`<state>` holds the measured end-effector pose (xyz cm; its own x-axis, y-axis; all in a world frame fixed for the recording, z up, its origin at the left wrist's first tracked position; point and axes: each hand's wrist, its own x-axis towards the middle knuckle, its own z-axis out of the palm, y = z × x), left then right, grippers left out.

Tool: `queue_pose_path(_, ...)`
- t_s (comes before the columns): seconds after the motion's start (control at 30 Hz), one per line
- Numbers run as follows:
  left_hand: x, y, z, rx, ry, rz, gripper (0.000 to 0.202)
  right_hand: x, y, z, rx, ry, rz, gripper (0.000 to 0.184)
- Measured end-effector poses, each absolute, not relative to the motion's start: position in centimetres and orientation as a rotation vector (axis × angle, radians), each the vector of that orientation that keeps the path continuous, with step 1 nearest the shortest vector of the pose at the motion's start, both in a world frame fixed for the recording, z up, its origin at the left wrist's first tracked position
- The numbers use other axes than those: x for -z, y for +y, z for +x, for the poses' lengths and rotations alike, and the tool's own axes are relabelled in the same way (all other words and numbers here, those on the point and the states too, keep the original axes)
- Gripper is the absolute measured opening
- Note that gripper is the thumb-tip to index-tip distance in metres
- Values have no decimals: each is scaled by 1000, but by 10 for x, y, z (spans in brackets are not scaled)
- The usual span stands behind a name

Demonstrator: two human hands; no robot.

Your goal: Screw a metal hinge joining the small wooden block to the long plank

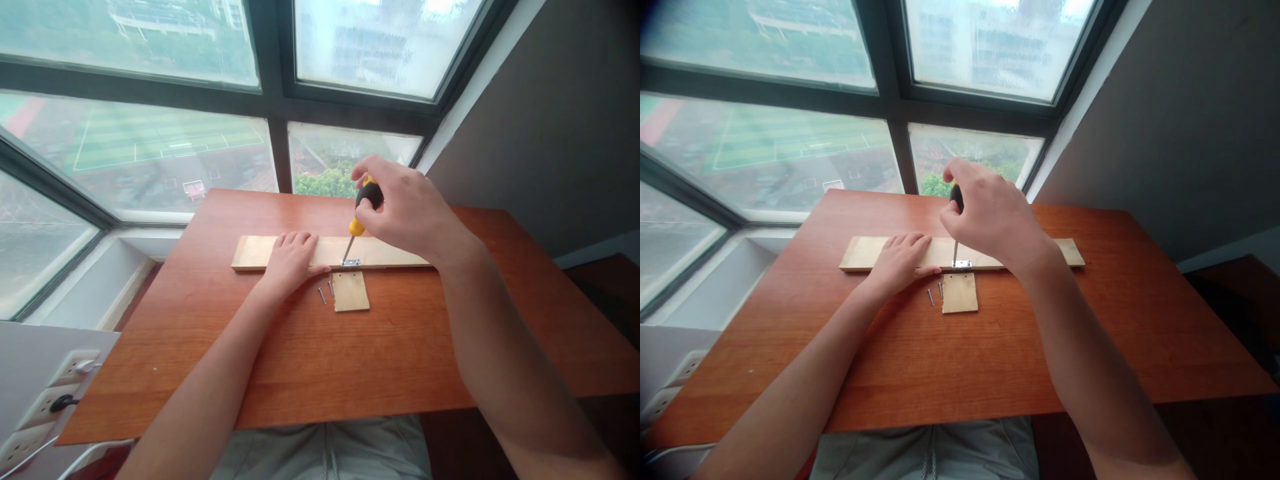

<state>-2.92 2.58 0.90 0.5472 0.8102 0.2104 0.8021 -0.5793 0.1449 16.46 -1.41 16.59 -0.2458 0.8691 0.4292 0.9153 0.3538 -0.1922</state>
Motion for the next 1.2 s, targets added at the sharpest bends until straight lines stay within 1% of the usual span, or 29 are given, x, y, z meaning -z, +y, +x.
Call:
queue_pose_path(0.13,-10,26,-29,-394,1425,2749,57,-166,-13,164,188,-2123,-1597,22)
queue_pose_path(0.27,-10,26,-29,-404,1413,2749,57,-166,-12,164,242,-2084,-1665,20)
queue_pose_path(0.3,-10,26,-29,-405,1413,2747,57,-166,-13,164,219,-2097,-1649,20)
queue_pose_path(0.43,-9,25,-29,-402,1417,2736,56,-165,-14,165,123,-2165,-1558,35)
queue_pose_path(0.57,-9,25,-29,-403,1418,2730,56,-164,-14,163,187,-2109,-1618,22)
queue_pose_path(0.7,-10,25,-29,-392,1413,2749,58,-163,-13,163,260,-2070,-1664,18)
queue_pose_path(0.73,-10,25,-29,-392,1412,2753,58,-163,-13,163,238,-2087,-1641,19)
queue_pose_path(0.83,-10,25,-29,-397,1416,2749,58,-163,-13,164,155,-2137,-1566,32)
queue_pose_path(0.87,-9,25,-29,-398,1417,2747,58,-162,-13,164,144,-2139,-1555,33)
queue_pose_path(0.97,-10,25,-29,-399,1419,2750,59,-161,-13,163,196,-2088,-1610,24)
queue_pose_path(1.1,-11,25,-28,-389,1420,2770,59,-161,-13,163,278,-2038,-1689,21)
queue_pose_path(1.13,-11,25,-28,-386,1420,2771,59,-161,-13,163,265,-2059,-1667,20)
queue_pose_path(1.2,-11,25,-28,-382,1422,2771,60,-161,-13,165,217,-2122,-1596,28)
